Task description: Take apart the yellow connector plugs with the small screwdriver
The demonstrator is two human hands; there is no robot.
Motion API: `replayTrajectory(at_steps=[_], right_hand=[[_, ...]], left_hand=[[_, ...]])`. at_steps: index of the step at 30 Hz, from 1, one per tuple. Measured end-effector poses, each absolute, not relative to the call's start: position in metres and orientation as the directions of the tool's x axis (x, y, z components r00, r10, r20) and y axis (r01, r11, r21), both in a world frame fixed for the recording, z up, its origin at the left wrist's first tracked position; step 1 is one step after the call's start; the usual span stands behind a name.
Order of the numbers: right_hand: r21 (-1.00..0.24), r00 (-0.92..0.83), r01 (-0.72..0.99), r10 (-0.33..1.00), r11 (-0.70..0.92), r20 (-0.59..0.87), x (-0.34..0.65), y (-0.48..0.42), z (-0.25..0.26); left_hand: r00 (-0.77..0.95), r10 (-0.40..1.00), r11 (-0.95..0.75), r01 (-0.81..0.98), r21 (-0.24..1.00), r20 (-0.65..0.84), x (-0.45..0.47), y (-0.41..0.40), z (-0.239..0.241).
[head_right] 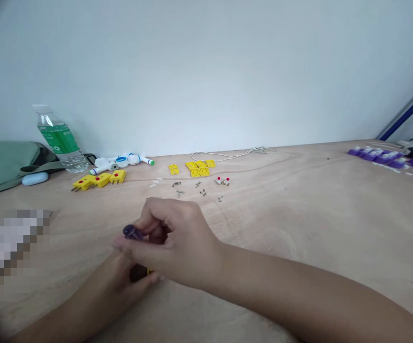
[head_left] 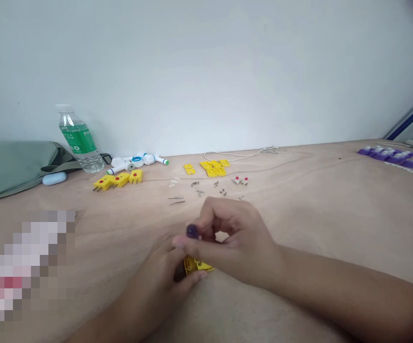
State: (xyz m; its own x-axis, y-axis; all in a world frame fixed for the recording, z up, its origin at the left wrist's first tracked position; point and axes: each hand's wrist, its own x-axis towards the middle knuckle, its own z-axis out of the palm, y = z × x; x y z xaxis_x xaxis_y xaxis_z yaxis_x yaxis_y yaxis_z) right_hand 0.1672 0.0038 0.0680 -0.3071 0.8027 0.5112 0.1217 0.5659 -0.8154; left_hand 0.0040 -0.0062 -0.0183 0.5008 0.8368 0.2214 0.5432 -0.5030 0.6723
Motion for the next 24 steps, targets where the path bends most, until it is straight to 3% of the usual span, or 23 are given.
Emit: replayTrajectory(at_steps=[3,7,9,13,16,20,24], right_hand=[[-0.869,-0.275,0.073,0.848,0.489,0.454,0.177,0.006,0.067],[-0.869,-0.334,0.172,0.857,0.464,0.392,0.188,0.014,0.066],[-0.832,-0.43,0.194,0.808,0.519,0.404,0.193,0.017,0.064],[-0.805,-0.593,0.042,0.663,0.592,0.457,0.199,0.015,0.056],[-0.868,-0.513,-0.069,0.729,0.491,0.453,0.198,0.007,0.051],[-0.95,-0.398,-0.189,0.865,0.247,0.304,0.191,0.003,0.051],[-0.956,-0.386,-0.196,0.879,0.219,0.281,0.19,0.009,0.052]], left_hand=[[0.534,0.827,-0.506,0.569,0.648,0.178,0.013,0.006,0.007],[0.515,0.845,-0.474,0.593,0.65,0.146,0.011,0.0,0.002],[0.522,0.839,-0.481,0.582,0.656,0.152,0.01,0.0,-0.001],[0.548,0.824,-0.484,0.547,0.683,0.144,0.01,0.003,0.003],[0.543,0.829,-0.472,0.547,0.691,0.136,0.011,0.003,0.005],[0.54,0.832,-0.462,0.551,0.695,0.126,0.01,0.002,0.003],[0.544,0.824,-0.496,0.555,0.668,0.159,0.01,0.003,0.002]])
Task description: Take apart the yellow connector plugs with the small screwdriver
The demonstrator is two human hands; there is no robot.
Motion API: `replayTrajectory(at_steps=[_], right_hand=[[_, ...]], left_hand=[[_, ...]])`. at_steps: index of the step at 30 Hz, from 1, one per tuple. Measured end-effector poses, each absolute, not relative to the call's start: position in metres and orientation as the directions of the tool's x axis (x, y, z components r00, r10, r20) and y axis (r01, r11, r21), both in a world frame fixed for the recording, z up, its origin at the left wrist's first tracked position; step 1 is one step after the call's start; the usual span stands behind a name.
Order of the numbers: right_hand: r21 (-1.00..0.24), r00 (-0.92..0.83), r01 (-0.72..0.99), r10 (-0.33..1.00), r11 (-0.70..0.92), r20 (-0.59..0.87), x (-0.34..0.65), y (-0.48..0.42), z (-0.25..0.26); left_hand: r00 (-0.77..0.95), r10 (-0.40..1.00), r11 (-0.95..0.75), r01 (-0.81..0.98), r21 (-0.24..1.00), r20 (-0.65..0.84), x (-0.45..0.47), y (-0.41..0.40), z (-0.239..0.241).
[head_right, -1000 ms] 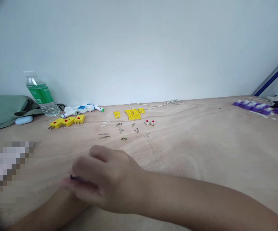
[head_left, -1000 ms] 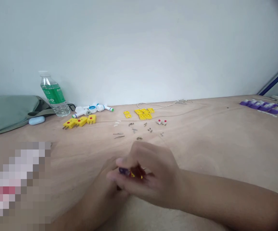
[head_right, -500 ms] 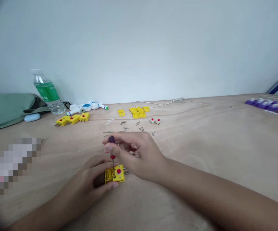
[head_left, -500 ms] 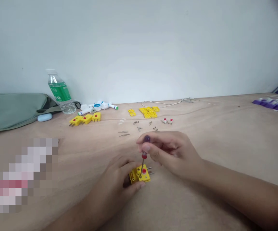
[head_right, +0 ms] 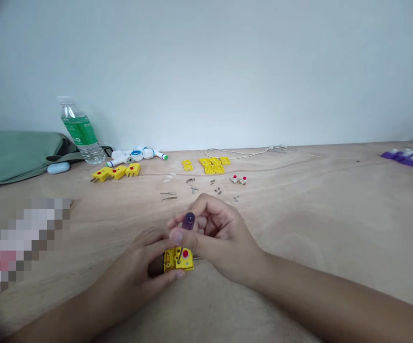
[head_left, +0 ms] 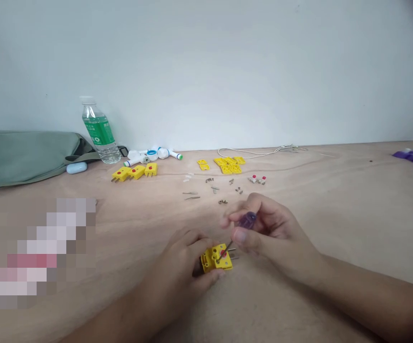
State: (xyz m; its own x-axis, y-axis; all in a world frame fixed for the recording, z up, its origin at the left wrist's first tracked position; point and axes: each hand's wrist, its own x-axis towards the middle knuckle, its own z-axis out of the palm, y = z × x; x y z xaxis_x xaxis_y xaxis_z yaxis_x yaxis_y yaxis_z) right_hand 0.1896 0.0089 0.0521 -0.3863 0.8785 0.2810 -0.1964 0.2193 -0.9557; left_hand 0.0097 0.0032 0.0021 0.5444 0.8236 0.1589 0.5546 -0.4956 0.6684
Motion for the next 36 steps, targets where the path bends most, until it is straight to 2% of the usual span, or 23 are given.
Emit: replayTrajectory(at_steps=[7,10,14,16,20,27,36], right_hand=[[-0.944,-0.552,0.006,0.788,0.33,0.272,0.197,0.011,0.056],[-0.959,-0.532,-0.071,0.803,0.274,0.269,0.195,0.008,0.056],[-0.977,-0.473,-0.193,0.864,0.088,0.171,0.19,0.007,0.053],[-0.976,-0.456,-0.21,0.878,0.048,0.142,0.189,0.009,0.053],[-0.976,-0.447,-0.199,0.878,0.086,0.169,0.191,0.015,0.053],[-0.98,-0.637,-0.091,0.746,0.177,0.194,0.2,0.02,0.055],[-0.964,-0.523,-0.266,0.841,-0.004,0.141,0.192,0.019,0.05]], left_hand=[[0.553,0.821,-0.503,0.584,0.637,0.141,0.011,0.002,0.006],[0.542,0.826,-0.499,0.569,0.654,0.158,0.011,0.002,0.006],[0.547,0.824,-0.485,0.55,0.68,0.145,0.01,0.002,0.004],[0.544,0.826,-0.482,0.548,0.684,0.147,0.009,0.003,0.004],[0.551,0.818,-0.497,0.528,0.688,0.168,0.009,0.004,0.007],[0.561,0.812,-0.5,0.521,0.692,0.164,0.01,0.004,0.01],[0.534,0.834,-0.464,0.542,0.7,0.139,0.01,0.003,0.007]])
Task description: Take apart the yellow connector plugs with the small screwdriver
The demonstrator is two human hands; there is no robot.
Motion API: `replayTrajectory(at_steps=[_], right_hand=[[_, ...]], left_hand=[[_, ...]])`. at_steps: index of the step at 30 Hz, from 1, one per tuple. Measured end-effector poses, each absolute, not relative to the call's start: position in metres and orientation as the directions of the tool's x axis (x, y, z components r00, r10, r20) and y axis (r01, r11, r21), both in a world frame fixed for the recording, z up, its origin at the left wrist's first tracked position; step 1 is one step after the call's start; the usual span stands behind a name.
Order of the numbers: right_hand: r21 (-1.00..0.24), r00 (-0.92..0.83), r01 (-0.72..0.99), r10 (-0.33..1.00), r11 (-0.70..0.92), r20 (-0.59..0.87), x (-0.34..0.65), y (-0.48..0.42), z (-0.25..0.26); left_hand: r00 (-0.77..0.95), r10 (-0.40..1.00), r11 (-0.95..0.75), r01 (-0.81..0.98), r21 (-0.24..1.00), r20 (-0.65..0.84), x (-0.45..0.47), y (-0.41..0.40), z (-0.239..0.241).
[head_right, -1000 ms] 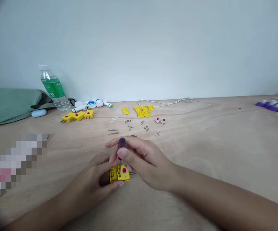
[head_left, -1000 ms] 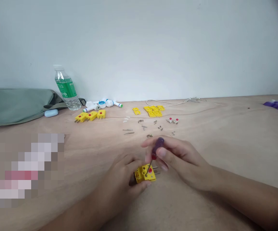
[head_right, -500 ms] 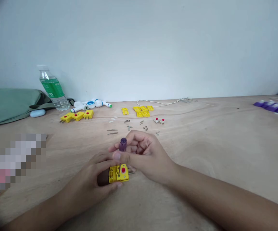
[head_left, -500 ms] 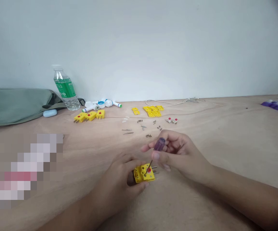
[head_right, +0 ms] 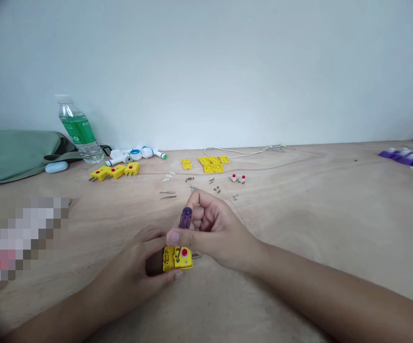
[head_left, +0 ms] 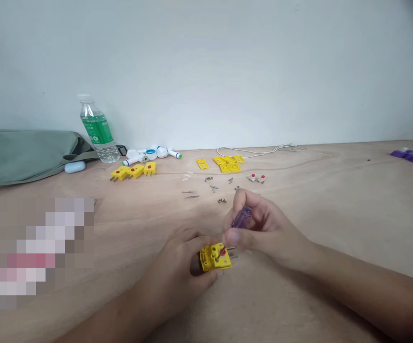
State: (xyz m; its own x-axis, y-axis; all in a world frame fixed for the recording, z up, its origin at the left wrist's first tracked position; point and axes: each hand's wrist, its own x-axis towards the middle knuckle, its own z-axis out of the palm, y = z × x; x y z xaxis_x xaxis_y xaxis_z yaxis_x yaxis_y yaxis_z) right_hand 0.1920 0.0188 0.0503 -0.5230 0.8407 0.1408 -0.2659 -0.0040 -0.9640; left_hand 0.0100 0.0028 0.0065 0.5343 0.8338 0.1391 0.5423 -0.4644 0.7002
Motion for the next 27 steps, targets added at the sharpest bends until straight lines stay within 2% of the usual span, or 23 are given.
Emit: replayTrajectory(at_steps=[4,7,10,17,20,23,27], right_hand=[[-0.968,-0.51,-0.246,0.843,0.049,0.172,0.194,0.023,0.047],[-0.982,-0.594,-0.16,0.784,0.104,0.18,0.197,0.025,0.047],[-0.98,-0.643,-0.143,0.739,0.142,0.201,0.197,0.022,0.05],[-0.946,-0.608,-0.32,0.777,-0.052,0.163,0.191,0.015,0.047],[-0.941,-0.607,-0.33,0.781,-0.079,0.147,0.19,0.018,0.045],[-0.956,-0.616,-0.294,0.767,-0.016,0.177,0.192,0.022,0.043],[-0.97,-0.701,-0.203,0.672,0.135,0.24,0.195,0.022,0.041]], left_hand=[[0.519,0.838,-0.471,0.533,0.703,0.167,0.01,0.003,0.006],[0.527,0.829,-0.485,0.511,0.71,0.186,0.01,0.003,0.007],[0.55,0.805,-0.514,0.459,0.725,0.223,0.011,0.003,0.009],[0.512,0.847,-0.444,0.539,0.716,0.139,0.012,0.003,0.009],[0.527,0.838,-0.46,0.539,0.706,0.143,0.01,0.003,0.007],[0.537,0.829,-0.474,0.525,0.707,0.157,0.01,0.004,0.006],[0.534,0.827,-0.473,0.491,0.731,0.177,0.01,0.005,0.004]])
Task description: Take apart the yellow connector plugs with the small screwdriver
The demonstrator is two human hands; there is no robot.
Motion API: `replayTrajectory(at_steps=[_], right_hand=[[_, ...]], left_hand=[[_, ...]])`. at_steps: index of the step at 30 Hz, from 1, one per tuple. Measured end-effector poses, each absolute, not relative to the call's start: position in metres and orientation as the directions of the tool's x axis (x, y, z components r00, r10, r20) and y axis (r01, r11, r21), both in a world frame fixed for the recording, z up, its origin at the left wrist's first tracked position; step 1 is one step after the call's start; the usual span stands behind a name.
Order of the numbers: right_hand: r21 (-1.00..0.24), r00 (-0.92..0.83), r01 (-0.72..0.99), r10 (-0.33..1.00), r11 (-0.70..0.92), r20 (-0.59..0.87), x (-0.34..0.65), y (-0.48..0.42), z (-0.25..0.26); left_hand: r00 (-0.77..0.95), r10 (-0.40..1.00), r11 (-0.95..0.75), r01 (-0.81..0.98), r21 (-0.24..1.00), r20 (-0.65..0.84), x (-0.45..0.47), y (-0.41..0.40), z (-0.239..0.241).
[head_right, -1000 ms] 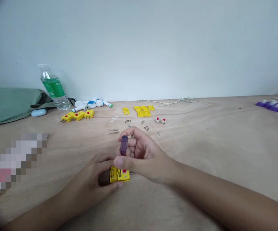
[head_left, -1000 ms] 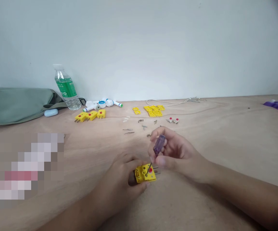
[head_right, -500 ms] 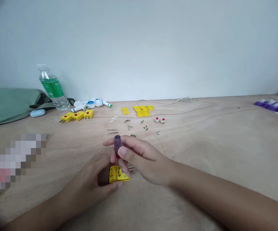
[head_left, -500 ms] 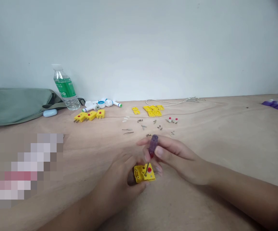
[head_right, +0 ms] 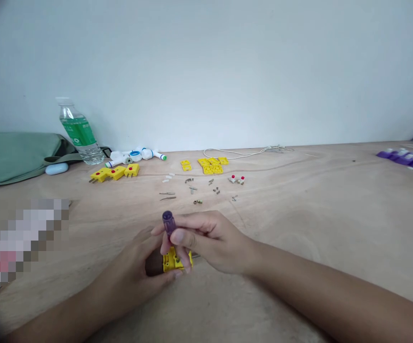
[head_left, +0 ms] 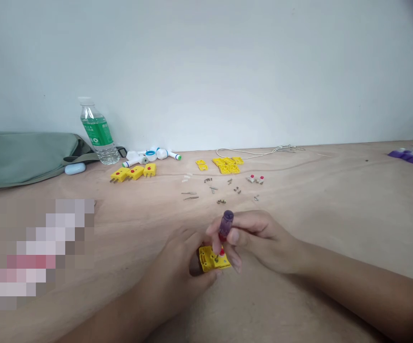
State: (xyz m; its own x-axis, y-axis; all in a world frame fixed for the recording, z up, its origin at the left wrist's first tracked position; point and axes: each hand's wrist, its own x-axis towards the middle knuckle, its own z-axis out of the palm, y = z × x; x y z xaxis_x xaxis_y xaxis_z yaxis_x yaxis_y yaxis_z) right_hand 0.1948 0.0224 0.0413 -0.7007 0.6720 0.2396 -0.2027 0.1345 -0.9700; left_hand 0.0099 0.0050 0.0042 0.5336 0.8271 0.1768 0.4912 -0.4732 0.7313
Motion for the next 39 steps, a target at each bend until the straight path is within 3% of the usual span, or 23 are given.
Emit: replayTrajectory(at_steps=[5,10,16,21,23,26,32,36,39], right_hand=[[-0.972,-0.699,-0.191,0.675,0.14,0.235,0.193,0.017,0.041],[-0.934,-0.583,-0.352,0.765,0.066,0.274,0.189,0.015,0.034],[-0.954,-0.433,-0.207,0.854,0.219,0.29,0.189,0.02,0.031],[-0.821,-0.604,0.03,0.665,0.571,0.44,0.198,0.023,0.039],[-0.799,-0.645,0.026,0.62,0.601,0.446,0.199,0.021,0.041],[-0.829,-0.593,-0.025,0.659,0.559,0.463,0.199,0.017,0.038],[-0.695,-0.404,-0.035,0.626,0.718,0.667,0.192,0.016,0.042],[-0.833,-0.27,-0.106,0.791,0.543,0.55,0.184,0.013,0.057],[-0.895,-0.264,-0.102,0.855,0.435,0.446,0.183,0.013,0.062]], left_hand=[[0.542,0.812,-0.496,0.447,0.744,0.216,0.011,0.004,0.005],[0.523,0.835,-0.468,0.508,0.724,0.173,0.011,0.003,0.004],[0.524,0.827,-0.496,0.509,0.703,0.204,0.01,0.004,0.004],[0.554,0.796,-0.535,0.459,0.71,0.241,0.011,0.005,0.005],[0.539,0.813,-0.512,0.476,0.715,0.223,0.011,0.005,0.004],[0.525,0.832,-0.477,0.512,0.714,0.179,0.011,0.005,0.003],[0.521,0.827,-0.496,0.503,0.708,0.209,0.01,0.004,0.003],[0.506,0.839,-0.482,0.52,0.705,0.2,0.01,0.004,0.002],[0.504,0.84,-0.484,0.529,0.697,0.201,0.01,0.003,0.002]])
